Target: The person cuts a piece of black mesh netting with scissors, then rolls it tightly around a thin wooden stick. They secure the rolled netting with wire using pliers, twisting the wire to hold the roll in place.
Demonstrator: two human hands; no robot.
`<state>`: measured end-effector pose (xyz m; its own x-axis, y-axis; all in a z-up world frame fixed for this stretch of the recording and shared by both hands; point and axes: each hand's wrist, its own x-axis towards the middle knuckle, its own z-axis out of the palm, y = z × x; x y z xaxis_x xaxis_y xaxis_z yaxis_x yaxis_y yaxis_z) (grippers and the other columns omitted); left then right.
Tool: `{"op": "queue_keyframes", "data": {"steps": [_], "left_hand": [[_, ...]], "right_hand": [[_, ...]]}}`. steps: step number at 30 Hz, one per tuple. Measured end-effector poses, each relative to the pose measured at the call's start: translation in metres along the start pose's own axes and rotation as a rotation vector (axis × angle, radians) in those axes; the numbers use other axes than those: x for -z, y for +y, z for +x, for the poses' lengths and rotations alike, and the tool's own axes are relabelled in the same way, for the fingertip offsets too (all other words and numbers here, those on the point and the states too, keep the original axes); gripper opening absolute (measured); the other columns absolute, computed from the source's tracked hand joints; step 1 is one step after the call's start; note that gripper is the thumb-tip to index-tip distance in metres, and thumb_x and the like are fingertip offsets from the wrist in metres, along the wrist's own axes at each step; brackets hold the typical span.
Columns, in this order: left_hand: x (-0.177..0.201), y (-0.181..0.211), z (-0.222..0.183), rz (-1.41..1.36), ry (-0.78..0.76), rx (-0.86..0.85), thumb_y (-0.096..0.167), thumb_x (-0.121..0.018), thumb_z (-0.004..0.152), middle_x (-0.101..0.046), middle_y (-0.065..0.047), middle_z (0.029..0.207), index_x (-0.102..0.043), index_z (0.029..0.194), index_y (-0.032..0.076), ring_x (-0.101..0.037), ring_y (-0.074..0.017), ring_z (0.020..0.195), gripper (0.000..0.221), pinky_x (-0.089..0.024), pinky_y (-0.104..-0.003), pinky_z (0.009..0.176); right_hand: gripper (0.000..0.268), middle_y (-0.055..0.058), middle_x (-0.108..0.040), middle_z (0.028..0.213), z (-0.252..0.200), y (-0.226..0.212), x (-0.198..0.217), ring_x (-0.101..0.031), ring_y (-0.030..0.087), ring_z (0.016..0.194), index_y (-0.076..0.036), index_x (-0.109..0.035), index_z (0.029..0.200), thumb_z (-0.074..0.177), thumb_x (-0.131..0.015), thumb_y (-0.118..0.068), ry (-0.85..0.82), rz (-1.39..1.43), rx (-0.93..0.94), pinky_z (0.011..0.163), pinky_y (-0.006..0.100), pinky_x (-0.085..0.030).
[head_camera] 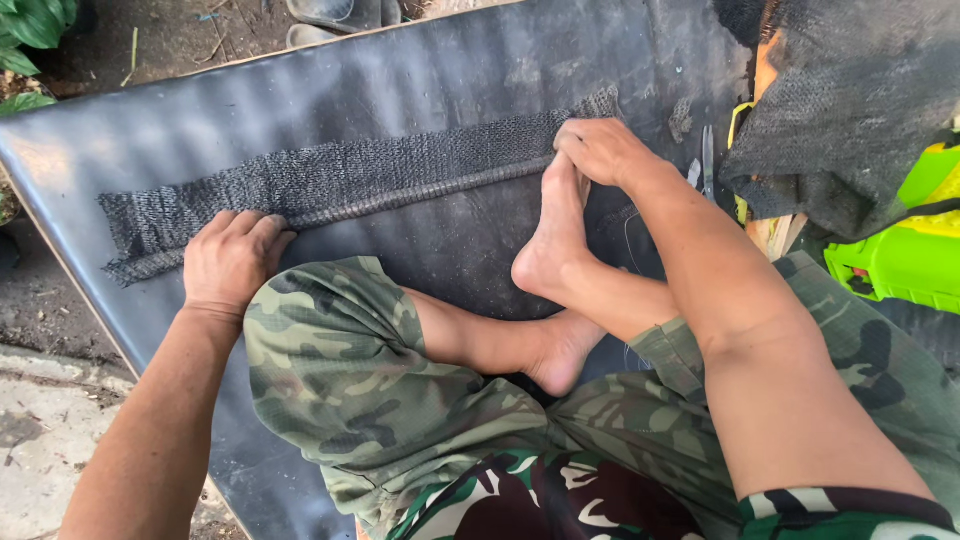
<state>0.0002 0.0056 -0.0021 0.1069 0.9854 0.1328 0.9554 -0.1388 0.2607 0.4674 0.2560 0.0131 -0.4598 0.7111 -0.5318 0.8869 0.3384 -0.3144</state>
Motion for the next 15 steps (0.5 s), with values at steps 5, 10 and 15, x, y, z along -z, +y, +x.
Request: {"op": "queue_keyframes", "data": {"steps": [5, 10, 15], "left_hand": [[-0.001, 0.001, -0.002, 0.045, -0.019, 0.012, 0.031, -0.077, 0.096, -0.066, 0.002, 0.089, -0.075, 0.100, 0.017, -0.062, -0.0197, 0.083, 0.015, -0.054, -0.034, 0.074], [-0.002, 0.002, -0.002, 0.090, -0.037, 0.007, 0.033, -0.075, 0.098, -0.066, 0.004, 0.091, -0.075, 0.105, 0.017, -0.062, -0.0185, 0.083, 0.017, -0.054, -0.032, 0.074], [0.000, -0.001, -0.001, 0.140, -0.055, -0.048, 0.031, -0.074, 0.097, -0.066, 0.002, 0.090, -0.075, 0.105, 0.016, -0.062, -0.0187, 0.083, 0.017, -0.054, -0.032, 0.073]], "right_hand": [[0.035, 0.014, -0.072, 0.120, -0.002, 0.019, 0.001, -0.064, 0.039, 0.113, -0.011, -0.073, 0.109, 0.095, -0.046, -0.028, -0.030, -0.105, 0.141, 0.099, 0.045, -0.049], [0.032, 0.017, -0.071, 0.113, -0.014, 0.014, 0.012, -0.066, 0.036, 0.109, -0.007, -0.065, 0.119, 0.088, -0.059, -0.015, -0.023, 0.156, -0.187, 0.091, 0.045, -0.050], [0.025, 0.016, -0.069, 0.109, -0.018, 0.016, 0.010, -0.067, 0.035, 0.104, -0.005, -0.065, 0.111, 0.085, -0.061, -0.003, 0.069, 0.186, -0.119, 0.090, 0.043, -0.052]]}}
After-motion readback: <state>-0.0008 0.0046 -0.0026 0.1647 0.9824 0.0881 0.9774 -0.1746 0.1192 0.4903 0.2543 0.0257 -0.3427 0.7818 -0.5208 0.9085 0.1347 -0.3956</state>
